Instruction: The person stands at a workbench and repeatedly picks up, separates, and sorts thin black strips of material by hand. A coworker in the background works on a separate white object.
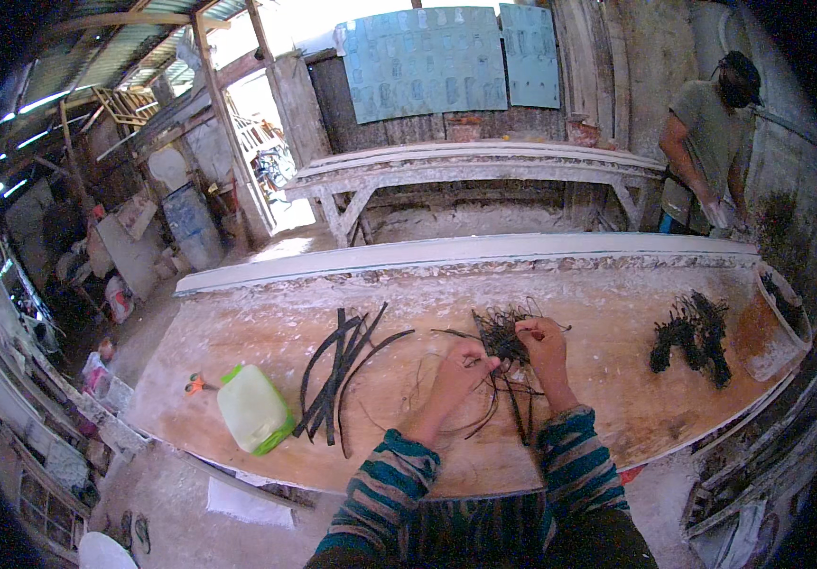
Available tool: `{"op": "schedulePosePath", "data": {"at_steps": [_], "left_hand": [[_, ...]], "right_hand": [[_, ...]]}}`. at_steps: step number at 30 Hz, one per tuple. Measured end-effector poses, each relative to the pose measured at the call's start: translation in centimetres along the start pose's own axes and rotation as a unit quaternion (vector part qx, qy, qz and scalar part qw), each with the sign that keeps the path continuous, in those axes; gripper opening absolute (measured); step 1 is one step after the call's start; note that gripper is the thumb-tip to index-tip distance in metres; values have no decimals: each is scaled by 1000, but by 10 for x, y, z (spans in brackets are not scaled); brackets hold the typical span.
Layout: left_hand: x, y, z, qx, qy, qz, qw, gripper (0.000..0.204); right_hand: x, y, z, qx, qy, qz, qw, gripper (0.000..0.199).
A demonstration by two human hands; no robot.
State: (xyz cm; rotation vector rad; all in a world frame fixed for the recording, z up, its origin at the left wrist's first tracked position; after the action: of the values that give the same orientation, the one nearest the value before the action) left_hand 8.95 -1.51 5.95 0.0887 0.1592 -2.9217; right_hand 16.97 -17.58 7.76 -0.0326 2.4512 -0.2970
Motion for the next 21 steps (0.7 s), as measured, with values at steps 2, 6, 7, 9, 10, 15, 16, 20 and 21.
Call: {"op": "schedulePosePath", "data": {"at_steps": [2, 6, 7, 9, 10, 15, 16, 20, 21], "left_hand": [[-9, -28, 2, -16, 88, 98, 991, 13], [-10, -71, -4, 81, 102, 215, 968, 14], [-12, -76, -8, 90, 85, 236, 964, 13], [-14, -86, -18, 106, 51, 279, 953, 13], [-16, -87, -22, 109, 44, 271, 955, 11], [-16, -91, -24, 65, 42, 280, 957, 8], [-15, -88, -22, 64, 48, 274, 959, 7], [-16, -77, -13, 27, 106, 232, 967, 3], [-17, -74, -9, 9, 128, 217, 968, 3]], "right_hand": [[-3, 4, -8, -15, -27, -39, 999, 7], [14, 46, -23, -161, 24, -186, 969, 9], [21, 53, -43, -156, -60, -219, 961, 10], [39, 71, -73, -147, -137, -296, 934, 13], [48, 81, -84, -142, -129, -341, 920, 15], [62, 96, -81, -172, -97, -379, 904, 21], [61, 94, -83, -177, -101, -377, 904, 21], [50, 81, -99, -138, -119, -367, 912, 16], [49, 79, -101, -113, -125, -364, 916, 14]]}}
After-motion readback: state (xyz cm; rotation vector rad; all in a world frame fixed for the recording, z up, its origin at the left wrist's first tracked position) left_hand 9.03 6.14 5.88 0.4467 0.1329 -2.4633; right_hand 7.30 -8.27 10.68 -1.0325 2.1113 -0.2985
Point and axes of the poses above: each hand's wrist, its own x-axis away from the middle knuckle, its own y-axis out of the palm, z = x × y, the point moved 10 cm from there along -x, towards the middle knuckle, and after that the axes turned 5 degrees about -y, right-handed, at the moved point
